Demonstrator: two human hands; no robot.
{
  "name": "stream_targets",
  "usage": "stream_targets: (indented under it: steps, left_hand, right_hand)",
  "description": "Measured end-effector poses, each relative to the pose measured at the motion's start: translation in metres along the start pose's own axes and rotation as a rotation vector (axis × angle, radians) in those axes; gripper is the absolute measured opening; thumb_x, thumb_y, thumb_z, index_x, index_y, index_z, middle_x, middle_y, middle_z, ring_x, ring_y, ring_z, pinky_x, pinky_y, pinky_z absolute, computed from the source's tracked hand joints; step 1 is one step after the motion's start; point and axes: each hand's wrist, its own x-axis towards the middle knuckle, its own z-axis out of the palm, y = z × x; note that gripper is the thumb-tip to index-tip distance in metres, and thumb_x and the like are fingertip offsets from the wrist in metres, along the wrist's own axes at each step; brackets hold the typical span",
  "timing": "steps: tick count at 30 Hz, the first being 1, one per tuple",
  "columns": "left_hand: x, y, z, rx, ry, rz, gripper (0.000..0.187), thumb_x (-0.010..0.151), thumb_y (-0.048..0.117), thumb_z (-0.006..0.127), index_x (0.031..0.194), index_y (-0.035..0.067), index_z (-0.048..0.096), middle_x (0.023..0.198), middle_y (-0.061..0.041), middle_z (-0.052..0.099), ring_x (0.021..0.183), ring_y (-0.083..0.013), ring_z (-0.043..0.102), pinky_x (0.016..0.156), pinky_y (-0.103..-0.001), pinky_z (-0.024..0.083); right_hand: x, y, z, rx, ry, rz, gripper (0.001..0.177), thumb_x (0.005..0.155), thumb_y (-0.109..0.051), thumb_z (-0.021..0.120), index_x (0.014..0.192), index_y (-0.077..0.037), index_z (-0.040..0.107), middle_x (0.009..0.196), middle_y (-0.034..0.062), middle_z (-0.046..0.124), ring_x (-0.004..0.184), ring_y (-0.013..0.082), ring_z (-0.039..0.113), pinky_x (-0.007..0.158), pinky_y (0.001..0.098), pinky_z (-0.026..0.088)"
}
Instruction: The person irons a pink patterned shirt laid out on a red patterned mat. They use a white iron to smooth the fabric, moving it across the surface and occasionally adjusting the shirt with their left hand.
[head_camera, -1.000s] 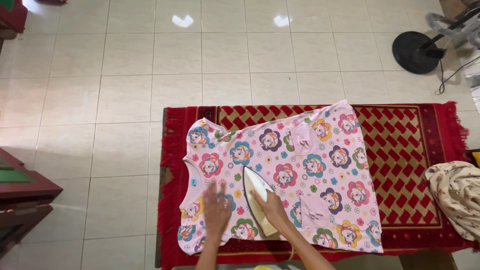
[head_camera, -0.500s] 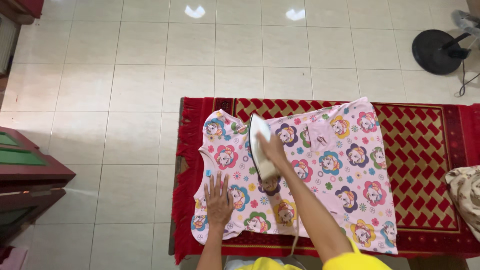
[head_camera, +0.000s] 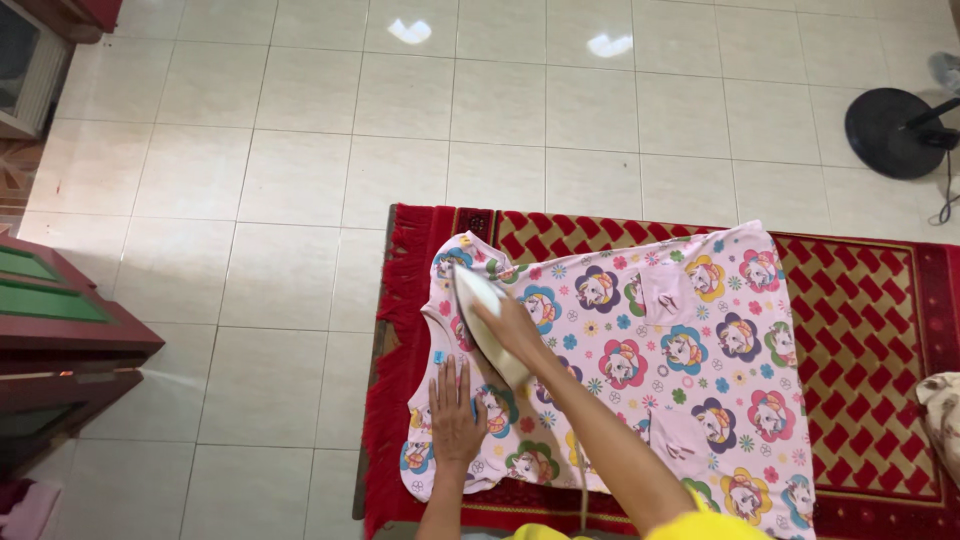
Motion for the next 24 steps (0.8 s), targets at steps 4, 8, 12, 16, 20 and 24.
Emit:
stream_targets:
  steps: [4,8,12,16,20,24]
  left_hand:
    - [0.0,0.002,-0.001,-0.043,0.026,-0.022,0.068,0.091,0.021,0.054,0.154,0.002,0.036,0.163,-0.019,0.029,0.151,-0.034,0.028,0.124,-0.05,0.023]
    - [0.003,0.001,-0.004,-0.059,0.047,-0.013,0.068,0.091,0.02,0.054,0.154,0.002,0.035,0.163,-0.019,0.029,0.15,-0.0358,0.028,0.123,-0.05,0.024]
    - [0.0,0.002,-0.005,-0.016,-0.008,-0.022,0.071,0.089,0.019,0.054,0.156,0.006,0.033,0.163,-0.019,0.028,0.151,-0.0359,0.027,0.124,-0.049,0.023]
    - [0.0,0.001,-0.002,-0.012,-0.029,-0.025,0.073,0.091,0.02,0.053,0.159,0.009,0.028,0.165,-0.019,0.026,0.152,-0.0346,0.025,0.125,-0.049,0.021]
    - [-0.004,0.002,-0.001,0.002,-0.046,-0.023,0.073,0.092,0.021,0.052,0.16,0.01,0.026,0.165,-0.02,0.024,0.153,-0.034,0.023,0.126,-0.049,0.019]
    - [-0.002,0.004,-0.001,-0.025,-0.029,-0.022,0.073,0.091,0.02,0.053,0.159,0.008,0.027,0.165,-0.021,0.023,0.154,-0.0346,0.021,0.126,-0.05,0.018]
  right_hand:
    - [0.052,-0.028,0.017,0.001,0.019,-0.019,0.065,0.093,-0.053,0.062,0.1,0.01,0.075,0.083,0.0256,0.074,0.073,0.0342,0.075,0.07,0.0426,0.058]
    - [0.007,-0.01,0.008,0.041,0.081,-0.069,0.062,0.086,-0.052,0.063,0.112,0.003,0.071,0.085,0.0239,0.073,0.075,0.0371,0.073,0.068,0.0457,0.055]
    - [-0.1,0.04,-0.018,-0.073,0.107,0.24,0.064,0.089,-0.058,0.062,0.107,0.001,0.075,0.084,0.0255,0.075,0.078,0.0369,0.075,0.072,0.0447,0.057]
    - [-0.184,0.086,-0.046,-0.023,0.335,0.409,0.062,0.088,-0.054,0.065,0.113,0.002,0.071,0.083,0.0265,0.075,0.078,0.0347,0.076,0.07,0.0448,0.058]
    - [-0.162,0.122,-0.076,0.039,0.424,0.365,0.058,0.091,-0.052,0.06,0.115,-0.001,0.072,0.085,0.0245,0.075,0.08,0.0359,0.074,0.071,0.0452,0.055]
    - [-0.07,0.133,-0.111,0.185,0.554,0.18,0.048,0.094,-0.047,0.063,0.094,-0.001,0.074,0.069,0.0137,0.068,0.063,0.0254,0.067,0.056,0.0395,0.051]
